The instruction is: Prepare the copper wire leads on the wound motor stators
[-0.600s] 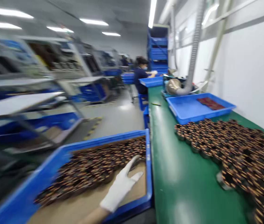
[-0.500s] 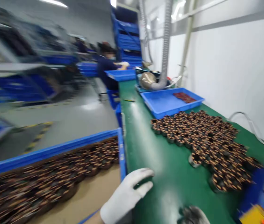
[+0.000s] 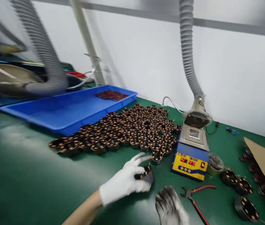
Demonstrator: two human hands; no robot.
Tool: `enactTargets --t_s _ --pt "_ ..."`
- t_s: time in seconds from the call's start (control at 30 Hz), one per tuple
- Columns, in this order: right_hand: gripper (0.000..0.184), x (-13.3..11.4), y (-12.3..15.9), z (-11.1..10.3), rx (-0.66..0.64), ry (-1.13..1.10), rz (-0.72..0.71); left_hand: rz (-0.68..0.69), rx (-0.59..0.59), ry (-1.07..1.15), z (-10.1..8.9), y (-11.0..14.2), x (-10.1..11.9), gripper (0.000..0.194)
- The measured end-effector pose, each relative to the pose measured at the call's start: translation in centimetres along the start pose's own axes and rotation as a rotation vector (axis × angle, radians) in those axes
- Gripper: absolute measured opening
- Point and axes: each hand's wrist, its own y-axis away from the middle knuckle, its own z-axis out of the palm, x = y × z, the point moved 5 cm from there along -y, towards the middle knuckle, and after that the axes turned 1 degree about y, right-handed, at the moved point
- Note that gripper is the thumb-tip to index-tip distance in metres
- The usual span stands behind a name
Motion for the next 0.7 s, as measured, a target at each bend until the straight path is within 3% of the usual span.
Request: enactTargets --t_s 0.1,0.17,0.23,0.3,0.37,0.5,0.7 --pt "0.052 0.4 -0.1 1.9 -0.067 -0.054 0.078 0.183 -0.315 0.469 2.4 0.2 3.6 0.024" --pt "0.056 0.7 0.0 2.5 -0.08 -0.07 0.131 0.126 -0.415 0.631 4.5 -0.3 4.8 0.019" --pt "0.052 0.7 0.3 2.4 -0.058 -0.098 0.141 -0.024 -0.381 0.663 6.5 -0.8 4.8 0.023" --pt "0.047 0.5 0.4 2.3 -0.039 -0.127 0.129 -0.141 -0.278 0.595 7.7 -0.8 4.6 0.047" --pt "0.042 0.4 0.6 2.2 -0.023 -0.132 0.1 -0.16 -0.242 0.507 8.2 -0.2 4.7 0.069" --pt "0.025 0.0 0.7 2.3 0.038 -0.098 0.015 -0.028 -0.258 0.368 8.2 1.2 5.2 0.082" --pt "0.033 0.1 0.5 2.6 -0.027 -0.124 0.028 0.169 -0.166 0.381 7.3 1.3 4.6 0.077"
